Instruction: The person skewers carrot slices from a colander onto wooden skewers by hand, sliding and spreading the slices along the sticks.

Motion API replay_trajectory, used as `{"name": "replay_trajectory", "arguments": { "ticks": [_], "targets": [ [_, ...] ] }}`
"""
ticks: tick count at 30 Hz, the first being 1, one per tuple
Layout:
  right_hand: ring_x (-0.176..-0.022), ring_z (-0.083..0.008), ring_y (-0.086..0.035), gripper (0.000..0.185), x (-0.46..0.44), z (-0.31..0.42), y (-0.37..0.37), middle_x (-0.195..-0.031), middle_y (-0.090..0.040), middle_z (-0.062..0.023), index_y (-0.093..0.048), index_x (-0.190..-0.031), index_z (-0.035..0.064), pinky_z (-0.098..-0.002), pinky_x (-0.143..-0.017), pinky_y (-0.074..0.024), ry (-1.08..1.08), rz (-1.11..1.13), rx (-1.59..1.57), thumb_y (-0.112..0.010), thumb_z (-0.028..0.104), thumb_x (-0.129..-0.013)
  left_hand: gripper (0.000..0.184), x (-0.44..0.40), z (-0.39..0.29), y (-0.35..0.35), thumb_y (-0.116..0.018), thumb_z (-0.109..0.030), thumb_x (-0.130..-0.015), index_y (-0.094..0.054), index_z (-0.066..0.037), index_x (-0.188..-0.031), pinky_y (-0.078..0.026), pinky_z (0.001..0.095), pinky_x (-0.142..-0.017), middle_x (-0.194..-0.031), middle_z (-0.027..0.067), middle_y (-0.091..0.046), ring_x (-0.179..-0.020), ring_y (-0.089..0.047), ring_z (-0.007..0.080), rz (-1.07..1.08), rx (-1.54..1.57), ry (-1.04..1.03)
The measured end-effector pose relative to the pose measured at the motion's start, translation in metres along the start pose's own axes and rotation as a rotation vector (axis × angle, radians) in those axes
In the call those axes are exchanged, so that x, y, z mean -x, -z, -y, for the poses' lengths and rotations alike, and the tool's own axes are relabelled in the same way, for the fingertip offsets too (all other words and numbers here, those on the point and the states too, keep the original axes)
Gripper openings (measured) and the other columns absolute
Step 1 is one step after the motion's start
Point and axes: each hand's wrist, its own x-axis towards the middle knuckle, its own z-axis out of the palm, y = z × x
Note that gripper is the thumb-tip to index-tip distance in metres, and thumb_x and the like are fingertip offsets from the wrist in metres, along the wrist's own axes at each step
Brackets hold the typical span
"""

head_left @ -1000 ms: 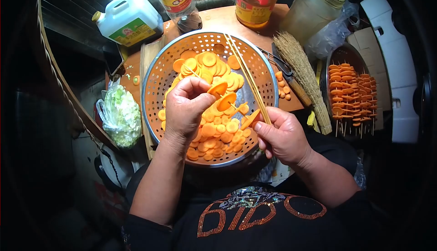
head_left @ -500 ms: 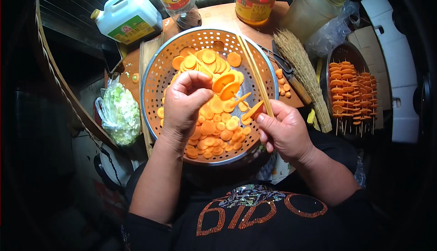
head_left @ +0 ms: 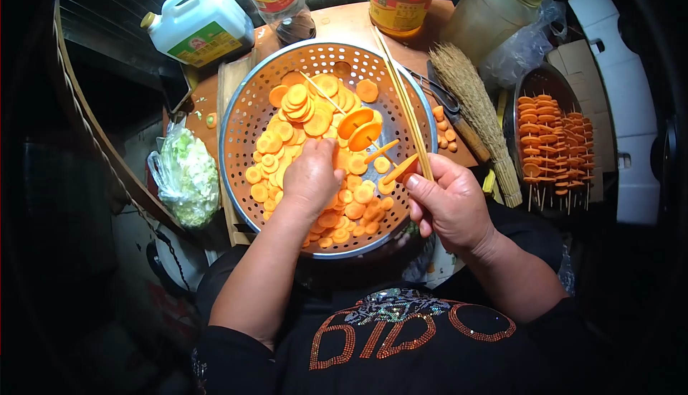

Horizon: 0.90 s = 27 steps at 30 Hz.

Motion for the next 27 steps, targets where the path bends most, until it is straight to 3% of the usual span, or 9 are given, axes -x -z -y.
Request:
{"name": "replay_trajectory", "arguments": {
  "ticks": [5,8,10,11,13,14,16,27],
  "targets": [
    [-0.044,-0.0020,-0.043,0.014,0.000,0.000,0.001,-0.063,-0.052,0.0022,-0.054,-0.099,0.0038,-0.0151,-0.041,-0.0369,-0.006,0.018,0.028,-0.050,0.016,-0.093,0.043,-0.002,-0.009,-0.004,-0.070,-0.018,-0.072,-0.054,-0.009,-0.111,-0.051,0.0410,-0.072,-0.106,0.0143,-0.052,-0.086,-0.062,0.0316,0.055,-0.069,-0.011],
    [-0.044,-0.0021,-0.044,0.014,0.001,0.000,0.002,-0.063,-0.052,0.0023,-0.055,-0.099,0.0037,-0.0153,-0.041,-0.0371,-0.005,0.018,0.038,-0.050,0.016,-0.093,0.032,-0.004,-0.005,-0.005,-0.069,-0.015,-0.073,-0.056,-0.007,-0.101,-0.052,0.0398,-0.070,-0.095,0.0138,-0.057,-0.079,-0.062,0.0313,-0.053,-0.003,-0.042],
    [-0.044,-0.0023,-0.044,0.014,0.001,0.001,0.002,-0.063,-0.052,0.0022,-0.055,-0.098,0.0035,-0.0156,-0.041,-0.0374,-0.013,0.024,0.055,-0.050,0.016,-0.093,0.018,-0.012,-0.003,0.006,-0.066,-0.010,-0.075,-0.055,-0.006,-0.089,-0.052,0.0361,-0.061,-0.077,0.0099,-0.060,-0.067,-0.063,0.0252,0.017,0.350,0.070],
    [-0.044,-0.0025,-0.044,0.014,0.001,0.001,0.003,-0.062,-0.052,0.0022,-0.055,-0.098,0.0032,-0.0159,-0.041,-0.0377,-0.022,0.030,0.071,-0.051,0.016,-0.093,0.018,-0.016,-0.001,0.015,-0.066,-0.010,-0.075,-0.055,-0.006,-0.089,-0.052,0.0361,-0.061,-0.077,0.0099,-0.060,-0.067,-0.063,0.0252,0.016,0.348,0.069],
    [-0.044,-0.0028,-0.044,0.014,0.004,0.003,0.002,-0.062,-0.052,0.0020,-0.055,-0.097,0.0030,-0.0163,-0.041,-0.0378,-0.047,0.044,0.100,-0.051,0.016,-0.092,0.011,-0.022,0.004,0.037,-0.062,-0.005,-0.077,-0.052,-0.007,-0.081,-0.050,0.0289,-0.052,-0.065,0.0052,-0.059,-0.058,-0.060,0.0167,0.018,1.124,0.427],
    [-0.044,-0.0032,-0.044,0.014,0.005,0.004,0.001,-0.061,-0.052,0.0019,-0.055,-0.097,0.0029,-0.0167,-0.041,-0.0380,-0.074,0.060,0.130,-0.051,0.015,-0.092,0.010,-0.023,0.011,0.044,-0.061,-0.003,-0.080,-0.052,-0.007,-0.083,-0.050,0.0242,-0.048,-0.070,0.0043,-0.060,-0.057,-0.060,0.0120,-0.085,1.373,0.385],
    [-0.044,-0.0034,-0.044,0.013,0.005,0.003,0.001,-0.060,-0.051,0.0018,-0.055,-0.096,0.0030,-0.0170,-0.040,-0.0380,-0.079,0.078,0.137,-0.051,0.015,-0.091,0.009,-0.023,0.024,0.056,-0.058,-0.004,-0.084,-0.054,-0.007,-0.091,-0.052,0.0238,-0.054,-0.073,0.0033,-0.060,-0.063,-0.061,0.0135,-0.197,1.582,0.338],
    [-0.043,-0.0037,-0.045,0.011,0.006,0.003,-0.006,-0.059,-0.052,0.0016,-0.055,-0.093,0.0033,-0.0175,-0.040,-0.0367,-0.069,0.116,0.196,-0.051,0.013,-0.091,0.011,-0.017,0.037,0.071,-0.055,-0.004,-0.084,-0.053,-0.006,-0.094,-0.052,0.0253,-0.059,-0.074,0.0033,-0.058,-0.065,-0.059,0.0134,-0.296,1.772,0.380]
  ]
}}
